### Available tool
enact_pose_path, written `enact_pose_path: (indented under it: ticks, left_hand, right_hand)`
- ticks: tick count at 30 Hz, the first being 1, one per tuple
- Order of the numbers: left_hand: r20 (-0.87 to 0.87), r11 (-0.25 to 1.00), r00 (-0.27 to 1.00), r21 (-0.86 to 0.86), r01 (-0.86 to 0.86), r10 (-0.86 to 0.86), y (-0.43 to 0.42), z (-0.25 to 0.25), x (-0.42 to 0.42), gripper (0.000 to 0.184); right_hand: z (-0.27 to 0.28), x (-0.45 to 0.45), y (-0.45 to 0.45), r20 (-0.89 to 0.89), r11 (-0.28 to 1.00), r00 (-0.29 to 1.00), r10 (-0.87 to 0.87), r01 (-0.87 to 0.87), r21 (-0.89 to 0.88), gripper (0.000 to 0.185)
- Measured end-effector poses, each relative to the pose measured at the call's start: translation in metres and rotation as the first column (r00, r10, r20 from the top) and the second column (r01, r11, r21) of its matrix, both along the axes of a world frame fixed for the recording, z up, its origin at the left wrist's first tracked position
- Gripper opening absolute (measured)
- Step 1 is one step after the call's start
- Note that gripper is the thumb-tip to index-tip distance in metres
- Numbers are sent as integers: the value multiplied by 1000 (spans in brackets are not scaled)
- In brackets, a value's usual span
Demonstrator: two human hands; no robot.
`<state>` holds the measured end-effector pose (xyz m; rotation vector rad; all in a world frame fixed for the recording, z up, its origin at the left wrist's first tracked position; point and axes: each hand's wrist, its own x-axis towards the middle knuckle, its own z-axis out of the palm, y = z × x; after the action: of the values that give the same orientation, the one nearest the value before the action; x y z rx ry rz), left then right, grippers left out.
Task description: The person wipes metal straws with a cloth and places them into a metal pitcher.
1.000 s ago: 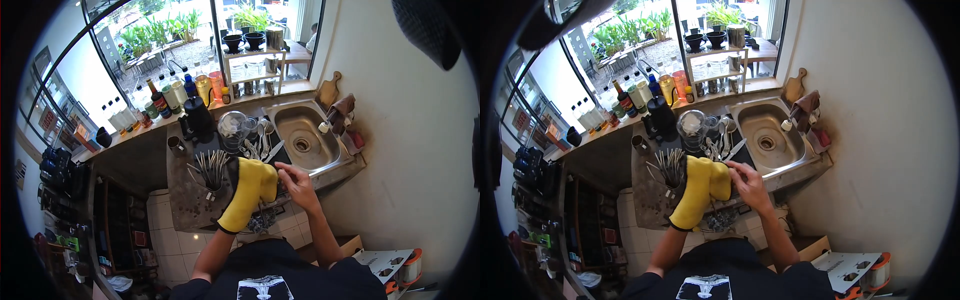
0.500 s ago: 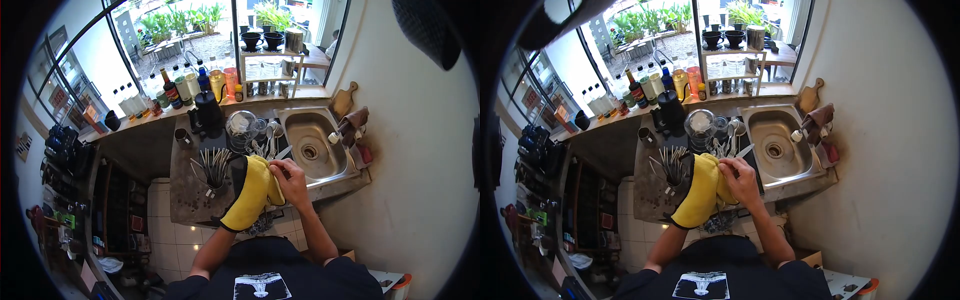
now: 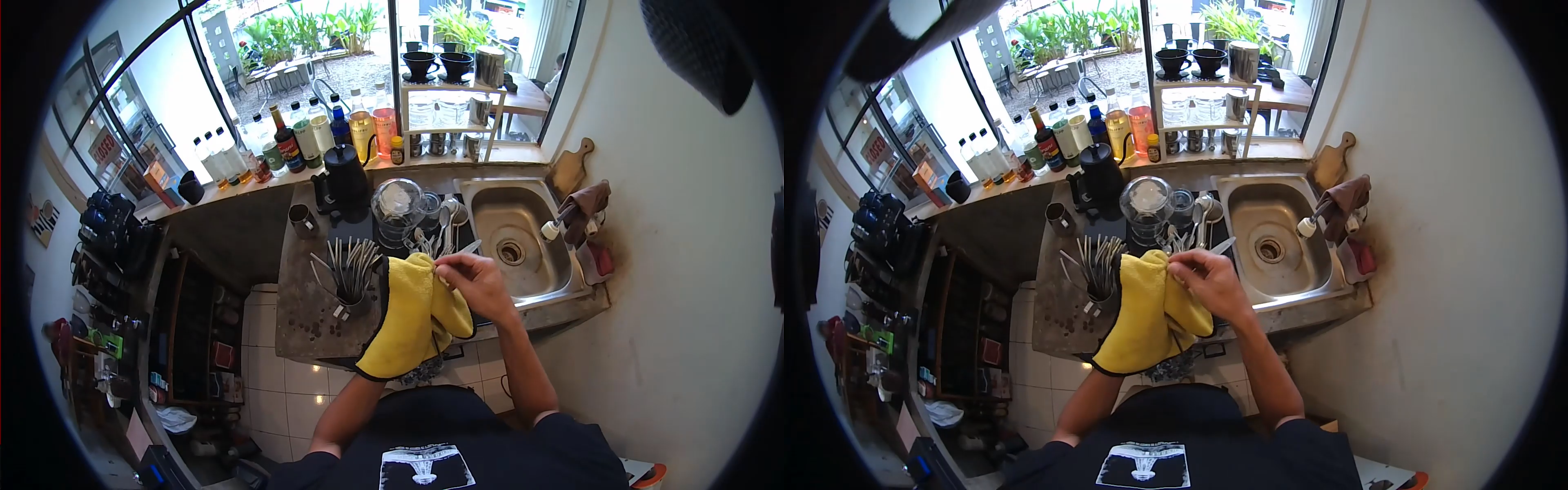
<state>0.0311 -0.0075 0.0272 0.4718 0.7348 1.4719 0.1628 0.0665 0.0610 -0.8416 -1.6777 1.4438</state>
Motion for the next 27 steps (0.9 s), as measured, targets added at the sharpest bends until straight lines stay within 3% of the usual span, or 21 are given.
enact_pose_path:
  ticks: [1, 4, 7, 10, 17, 21, 23, 26, 27]
  left_hand:
    - [8, 1000, 1000, -18, 5, -5, 0, -1, -2, 28]
    - [-21, 1000, 1000, -9, 11, -12, 4, -11, -8, 27]
    - [-40, 1000, 999, -1, 7, -7, 11, -20, -11, 27]
    - [-36, 1000, 999, -6, -7, 6, 16, -28, -11, 26]
    - [-69, 999, 997, 3, -32, 32, 28, -47, -11, 24]
    - [96, 1000, 995, 11, -18, 16, 40, -74, -8, 23]
    - [94, 1000, 995, 7, -13, 12, 35, -66, -7, 21]
    - [59, 1000, 998, 3, 2, -2, 31, -51, -4, 20]
    - [51, 1000, 999, 5, 7, -7, 30, -48, -1, 20]
  right_hand:
    - [-4, -1, -1, 24, 992, 1000, 3, -6, 126, 19]
    - [-2, 4, 1, 113, 960, 993, 38, -68, 271, 19]
    - [-9, 3, 2, 107, 953, 994, -36, 1, 303, 19]
    - [-6, -1, -4, -27, 979, 996, -86, 89, 184, 19]
    - [-8, -2, -11, -8, 965, 998, -57, 57, 256, 20]
    - [-6, 3, -7, 75, 966, 997, -35, 15, 259, 17]
    - [-9, 5, -2, 105, 957, 994, -42, 10, 290, 15]
    - [-17, 5, 6, 124, 979, 992, 28, -52, 196, 12]
    - [-22, 2, 8, 37, 978, 999, 2, -10, 209, 11]
